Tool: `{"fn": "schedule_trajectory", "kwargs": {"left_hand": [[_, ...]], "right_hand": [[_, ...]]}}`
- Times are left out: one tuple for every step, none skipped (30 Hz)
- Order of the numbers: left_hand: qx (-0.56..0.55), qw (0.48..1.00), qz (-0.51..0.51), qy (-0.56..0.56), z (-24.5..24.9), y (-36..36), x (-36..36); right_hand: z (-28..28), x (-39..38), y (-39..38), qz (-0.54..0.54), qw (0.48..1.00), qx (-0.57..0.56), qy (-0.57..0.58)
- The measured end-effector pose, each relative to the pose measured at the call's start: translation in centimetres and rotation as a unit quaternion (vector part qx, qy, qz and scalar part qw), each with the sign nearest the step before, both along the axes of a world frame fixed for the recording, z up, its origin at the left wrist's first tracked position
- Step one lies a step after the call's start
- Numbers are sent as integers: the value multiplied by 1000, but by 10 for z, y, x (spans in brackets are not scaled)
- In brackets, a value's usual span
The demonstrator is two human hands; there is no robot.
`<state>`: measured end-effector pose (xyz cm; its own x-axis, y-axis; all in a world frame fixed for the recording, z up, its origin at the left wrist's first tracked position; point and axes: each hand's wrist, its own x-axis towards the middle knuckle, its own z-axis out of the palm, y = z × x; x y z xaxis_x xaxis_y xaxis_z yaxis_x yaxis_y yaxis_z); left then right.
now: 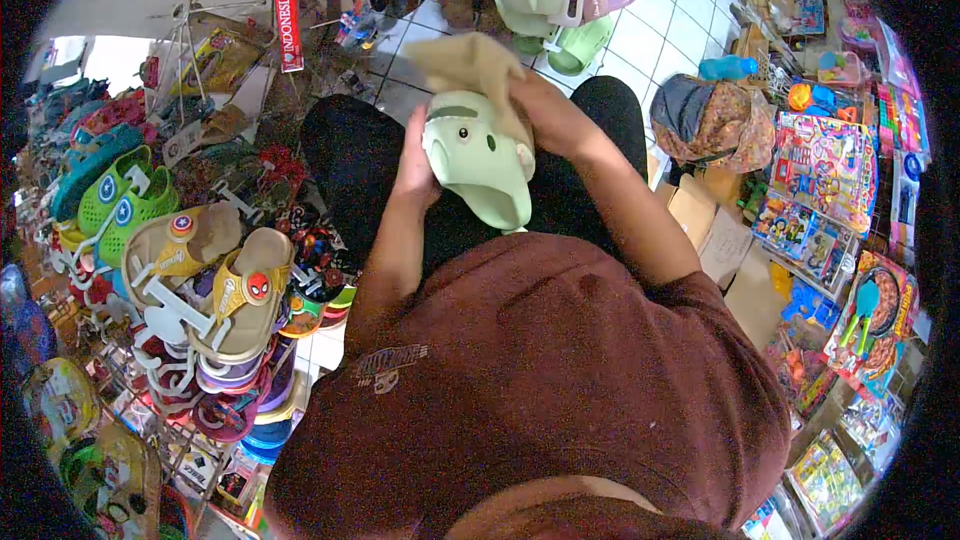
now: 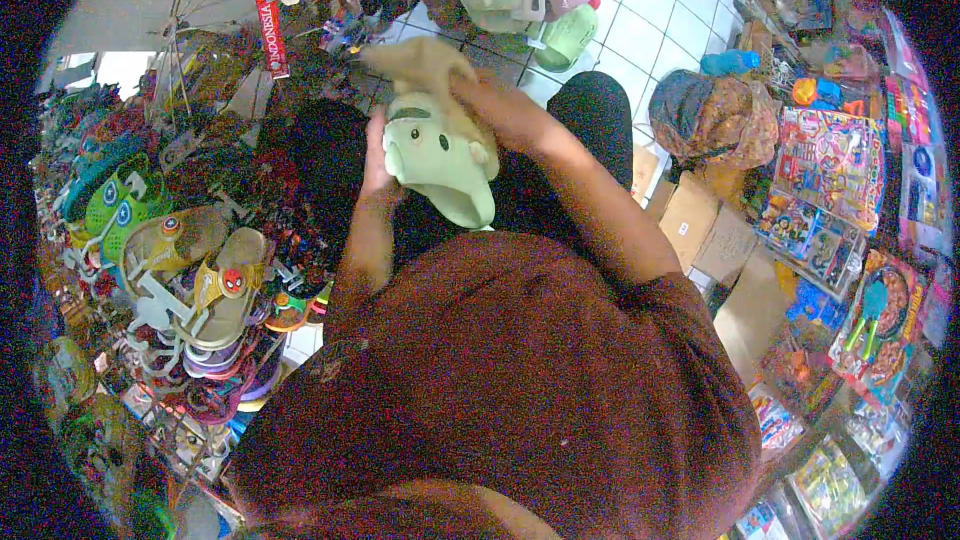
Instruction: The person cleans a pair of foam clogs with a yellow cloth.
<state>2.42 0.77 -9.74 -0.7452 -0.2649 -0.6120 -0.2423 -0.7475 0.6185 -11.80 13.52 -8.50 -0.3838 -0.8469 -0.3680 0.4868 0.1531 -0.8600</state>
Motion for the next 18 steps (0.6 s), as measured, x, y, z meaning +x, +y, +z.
{"fn": "schedule_trajectory", "kwargs": {"left_hand": [[73, 996, -4, 57, -14, -6, 9], [45, 995, -27, 83, -22, -6, 16], [17, 993, -50, 108, -28, -4, 23], [-11, 988, -74, 133, -35, -2, 28], [56, 988, -53, 131, -48, -2, 32], [67, 985, -64, 147, -55, -3, 33], [78, 981, -75, 164, -59, -3, 34], [89, 976, -86, 181, -62, -2, 34], [84, 974, -99, 183, -58, -2, 30], [79, 973, -113, 185, -54, -3, 26], [74, 971, -126, 187, -49, -3, 23], [62, 973, -125, 183, -46, -2, 21], [50, 975, -123, 178, -45, -1, 20], [37, 977, -120, 174, -42, 0, 19], [21, 977, -125, 169, -38, 1, 17], [5, 978, -130, 164, -32, 1, 16], [-12, 978, -134, 159, -28, 1, 15], [-6, 979, -136, 153, -26, 1, 16]], "right_hand": [[-4, 1, 2, -44, 993, -38, -99], [-7, 0, 7, -67, 990, -55, -110], [2, 1, 10, -91, 986, -71, -122], [11, 1, 14, -115, 980, -88, -133], [18, -2, 20, -131, 978, -69, -149], [17, -7, 28, -111, 974, -123, -152], [16, -13, 38, -90, 968, -177, -154], [14, -17, 43, -69, 958, -230, -155], [26, -22, 42, -21, 981, -191, -15], [31, -26, 41, 31, 984, -163, 70], [34, -30, 38, 84, 975, -134, 154], [39, -33, 34, 137, 956, -103, 236], [52, -24, 23, 142, 940, -63, 305], [50, -21, 16, 139, 943, -16, 302], [47, -19, 11, 136, 944, 30, 300], [43, -17, 5, 134, 943, 76, 296], [40, -14, -1, 121, 947, 76, 288], [43, -15, -6, 150, 937, 90, 302]]}}
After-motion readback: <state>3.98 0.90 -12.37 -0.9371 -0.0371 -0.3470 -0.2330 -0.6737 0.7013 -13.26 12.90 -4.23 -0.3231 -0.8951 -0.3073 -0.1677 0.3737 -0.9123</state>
